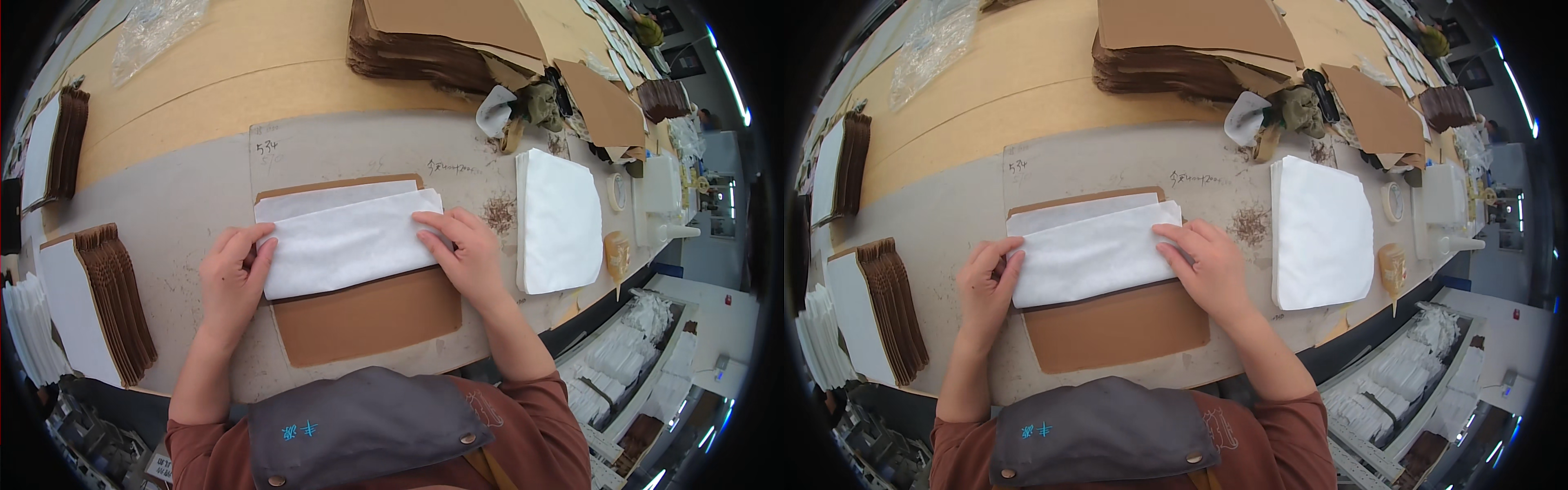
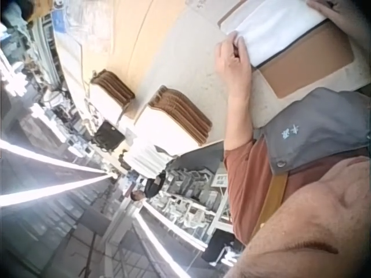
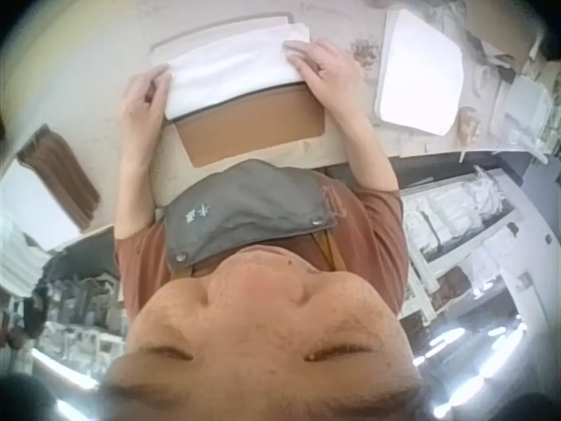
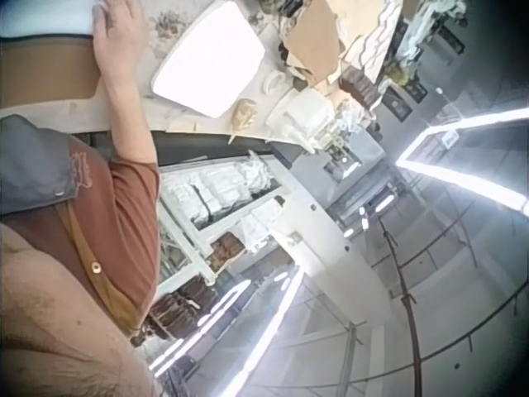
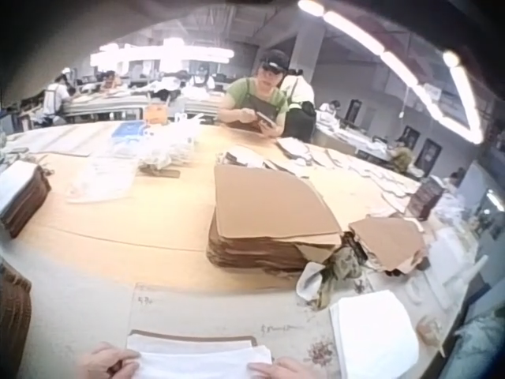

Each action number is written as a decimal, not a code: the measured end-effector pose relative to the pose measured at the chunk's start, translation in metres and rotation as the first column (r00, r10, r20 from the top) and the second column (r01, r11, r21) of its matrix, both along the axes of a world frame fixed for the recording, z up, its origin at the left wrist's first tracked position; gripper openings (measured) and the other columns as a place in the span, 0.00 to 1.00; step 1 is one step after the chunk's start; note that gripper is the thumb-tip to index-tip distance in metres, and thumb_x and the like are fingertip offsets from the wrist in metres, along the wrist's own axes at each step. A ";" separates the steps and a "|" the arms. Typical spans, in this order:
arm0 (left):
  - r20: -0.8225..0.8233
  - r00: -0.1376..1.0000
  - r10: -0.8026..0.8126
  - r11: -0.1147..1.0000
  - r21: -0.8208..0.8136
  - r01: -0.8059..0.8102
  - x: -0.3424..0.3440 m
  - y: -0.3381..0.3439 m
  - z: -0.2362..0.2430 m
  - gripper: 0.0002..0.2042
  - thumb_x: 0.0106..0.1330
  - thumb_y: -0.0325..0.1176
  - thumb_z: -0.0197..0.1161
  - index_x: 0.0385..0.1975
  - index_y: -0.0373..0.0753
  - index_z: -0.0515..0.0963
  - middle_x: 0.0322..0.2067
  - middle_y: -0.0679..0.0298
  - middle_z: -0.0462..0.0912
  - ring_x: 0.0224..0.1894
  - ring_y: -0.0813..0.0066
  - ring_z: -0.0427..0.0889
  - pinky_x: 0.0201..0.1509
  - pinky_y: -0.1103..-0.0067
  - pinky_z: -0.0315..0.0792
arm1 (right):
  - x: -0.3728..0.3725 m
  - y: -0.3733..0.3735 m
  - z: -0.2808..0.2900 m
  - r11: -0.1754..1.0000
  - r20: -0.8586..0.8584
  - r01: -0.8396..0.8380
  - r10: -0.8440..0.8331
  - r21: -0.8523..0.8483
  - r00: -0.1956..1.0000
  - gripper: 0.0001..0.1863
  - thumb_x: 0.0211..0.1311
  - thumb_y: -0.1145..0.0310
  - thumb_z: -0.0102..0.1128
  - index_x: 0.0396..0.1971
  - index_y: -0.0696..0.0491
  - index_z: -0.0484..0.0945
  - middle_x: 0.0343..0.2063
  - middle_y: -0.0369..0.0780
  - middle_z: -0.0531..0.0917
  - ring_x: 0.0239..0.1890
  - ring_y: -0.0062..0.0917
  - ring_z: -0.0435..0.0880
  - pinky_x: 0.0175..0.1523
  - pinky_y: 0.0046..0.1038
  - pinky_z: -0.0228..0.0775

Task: The recorder is gluing white lining material to brown leather pieces at a workshop table.

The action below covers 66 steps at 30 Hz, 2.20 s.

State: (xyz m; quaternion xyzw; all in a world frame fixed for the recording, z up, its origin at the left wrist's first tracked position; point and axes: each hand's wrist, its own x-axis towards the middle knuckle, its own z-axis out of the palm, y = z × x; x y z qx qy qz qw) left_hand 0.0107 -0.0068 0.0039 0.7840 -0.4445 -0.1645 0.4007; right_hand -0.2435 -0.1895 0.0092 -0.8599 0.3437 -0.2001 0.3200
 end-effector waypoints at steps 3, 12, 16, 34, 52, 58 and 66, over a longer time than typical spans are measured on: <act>0.019 1.000 0.007 1.000 -0.009 -0.007 0.000 0.000 0.002 0.08 0.65 0.23 0.68 0.42 0.35 0.85 0.26 0.65 0.75 0.25 0.80 0.71 0.30 0.82 0.67 | 0.001 -0.001 -0.001 1.000 -0.003 -0.006 0.006 0.000 1.000 0.14 0.59 0.72 0.70 0.46 0.50 0.88 0.26 0.37 0.77 0.27 0.25 0.75 0.33 0.26 0.67; 0.092 0.995 -0.032 0.996 -0.074 0.039 0.001 0.002 -0.004 0.08 0.64 0.24 0.69 0.42 0.37 0.85 0.27 0.63 0.78 0.24 0.77 0.74 0.29 0.79 0.70 | 0.000 0.003 0.005 0.999 -0.056 0.042 -0.040 0.033 0.998 0.12 0.61 0.71 0.69 0.45 0.50 0.87 0.30 0.39 0.81 0.31 0.30 0.79 0.36 0.28 0.70; 0.130 0.991 -0.011 1.000 -0.026 0.015 0.001 0.003 -0.003 0.08 0.64 0.25 0.70 0.42 0.39 0.86 0.28 0.65 0.77 0.23 0.77 0.73 0.28 0.79 0.71 | 0.003 0.002 0.003 0.998 -0.060 0.024 -0.021 0.054 0.998 0.12 0.60 0.72 0.69 0.45 0.50 0.87 0.28 0.38 0.78 0.27 0.26 0.75 0.33 0.26 0.67; 0.484 0.854 -0.191 0.959 -0.092 0.267 -0.009 -0.026 0.024 0.13 0.62 0.29 0.70 0.46 0.39 0.82 0.42 0.61 0.81 0.43 0.62 0.80 0.46 0.70 0.74 | -0.002 0.002 0.006 0.996 -0.101 -0.029 0.020 -0.089 0.995 0.14 0.62 0.61 0.70 0.46 0.46 0.87 0.35 0.38 0.78 0.35 0.31 0.79 0.38 0.32 0.72; 0.051 0.776 -0.629 0.775 -0.043 0.631 -0.035 -0.136 0.002 0.09 0.62 0.26 0.67 0.41 0.39 0.80 0.53 0.61 0.80 0.58 0.57 0.75 0.62 0.67 0.71 | -0.011 -0.001 -0.002 0.938 0.003 -0.093 0.100 -0.333 0.995 0.18 0.54 0.64 0.74 0.48 0.40 0.88 0.47 0.34 0.79 0.38 0.28 0.79 0.41 0.31 0.74; 0.032 0.777 -0.628 0.775 -0.066 0.629 -0.037 -0.122 0.005 0.07 0.61 0.23 0.64 0.37 0.39 0.79 0.51 0.62 0.81 0.57 0.60 0.76 0.61 0.68 0.70 | -0.014 -0.008 -0.004 0.994 0.154 -0.092 0.099 -0.050 0.983 0.17 0.54 0.65 0.75 0.46 0.42 0.89 0.55 0.37 0.78 0.34 0.26 0.74 0.43 0.29 0.72; 0.121 0.756 -0.643 0.754 -0.076 0.653 -0.036 -0.106 0.002 0.10 0.60 0.24 0.64 0.40 0.43 0.77 0.46 0.66 0.84 0.54 0.64 0.80 0.59 0.67 0.68 | -0.019 -0.016 -0.006 0.981 0.254 -0.186 0.166 0.056 0.953 0.16 0.54 0.65 0.75 0.45 0.43 0.89 0.60 0.39 0.76 0.42 0.29 0.75 0.51 0.32 0.71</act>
